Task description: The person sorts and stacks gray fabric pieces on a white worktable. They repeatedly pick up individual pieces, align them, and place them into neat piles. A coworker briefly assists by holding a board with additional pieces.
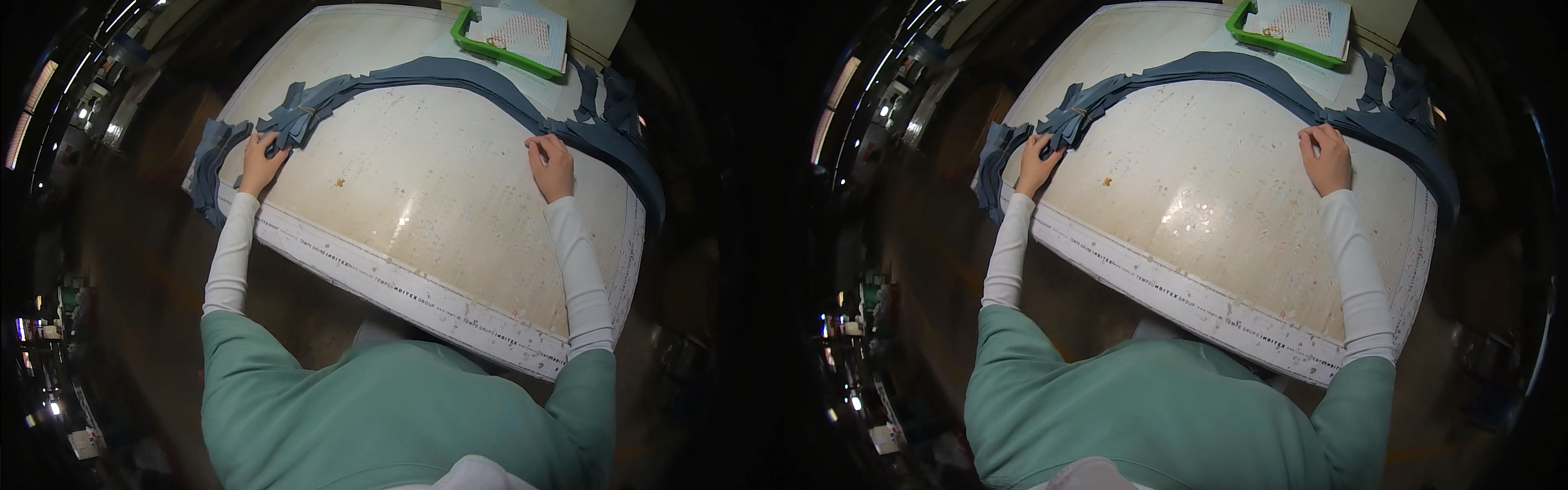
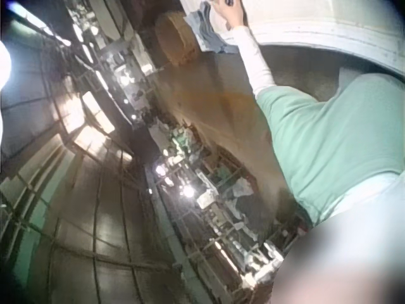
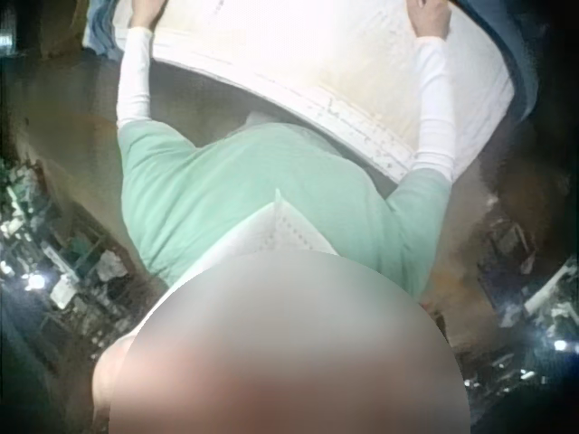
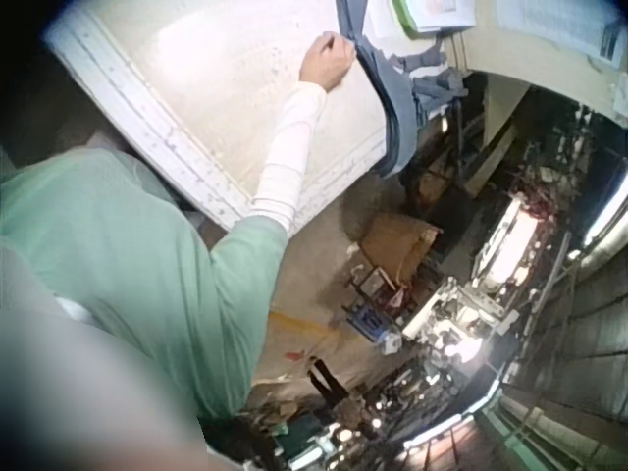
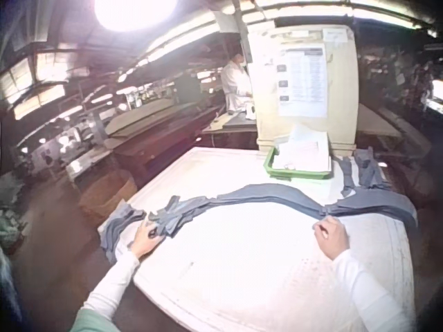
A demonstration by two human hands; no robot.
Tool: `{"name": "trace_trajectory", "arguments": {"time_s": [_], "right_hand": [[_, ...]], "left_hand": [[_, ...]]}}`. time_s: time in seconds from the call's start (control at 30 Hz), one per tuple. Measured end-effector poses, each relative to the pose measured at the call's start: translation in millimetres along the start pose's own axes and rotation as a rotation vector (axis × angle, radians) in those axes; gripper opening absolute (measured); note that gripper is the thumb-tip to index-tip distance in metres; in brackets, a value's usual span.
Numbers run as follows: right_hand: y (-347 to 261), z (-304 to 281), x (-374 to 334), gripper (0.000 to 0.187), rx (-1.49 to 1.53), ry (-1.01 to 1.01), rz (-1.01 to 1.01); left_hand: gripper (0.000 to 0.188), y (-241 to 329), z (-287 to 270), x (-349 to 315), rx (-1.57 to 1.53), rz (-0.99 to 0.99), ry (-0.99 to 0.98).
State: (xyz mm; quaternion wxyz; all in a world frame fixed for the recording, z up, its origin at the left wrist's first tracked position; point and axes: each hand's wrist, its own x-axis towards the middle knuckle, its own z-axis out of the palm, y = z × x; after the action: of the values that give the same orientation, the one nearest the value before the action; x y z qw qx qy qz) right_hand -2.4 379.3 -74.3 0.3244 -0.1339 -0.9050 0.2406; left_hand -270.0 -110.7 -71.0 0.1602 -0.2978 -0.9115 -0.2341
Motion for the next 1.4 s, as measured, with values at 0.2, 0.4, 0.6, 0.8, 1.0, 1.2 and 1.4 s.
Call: {"name": "trace_trajectory", "arguments": {"time_s": [0.2, 0.4, 0.6, 0.8, 1.0, 1.2, 1.4], "right_hand": [[-6, 3, -5, 0.009, -0.008, 0.029, 0.002], [-72, -5, -49, 0.011, 0.281, -0.182, 0.005], [-128, -24, -70, 0.014, 0.239, -0.301, -0.252], [-203, 21, -68, 0.032, 0.748, -0.523, -0.168], [-204, 31, -68, 0.021, 0.641, -0.153, -0.114], [-165, 23, -50, 0.021, 0.403, -0.01, 0.019], [-121, -35, -67, 0.015, 0.219, 0.045, -0.206]], "left_hand": [[0.032, 45, -55, -2, -0.189, -0.158, 0.26], [0.057, 108, 0, 46, 0.329, -0.198, -0.198], [0.043, 149, -7, 81, -0.003, -0.15, -0.121], [0.024, 264, 41, 103, -1.2, -0.287, -0.405], [0.024, 304, 113, 117, -1.26, -0.372, -0.499], [0.033, 291, 176, 104, -0.999, -0.221, -0.355], [0.039, 311, 117, 54, -1.717, -0.413, -0.818]]}}
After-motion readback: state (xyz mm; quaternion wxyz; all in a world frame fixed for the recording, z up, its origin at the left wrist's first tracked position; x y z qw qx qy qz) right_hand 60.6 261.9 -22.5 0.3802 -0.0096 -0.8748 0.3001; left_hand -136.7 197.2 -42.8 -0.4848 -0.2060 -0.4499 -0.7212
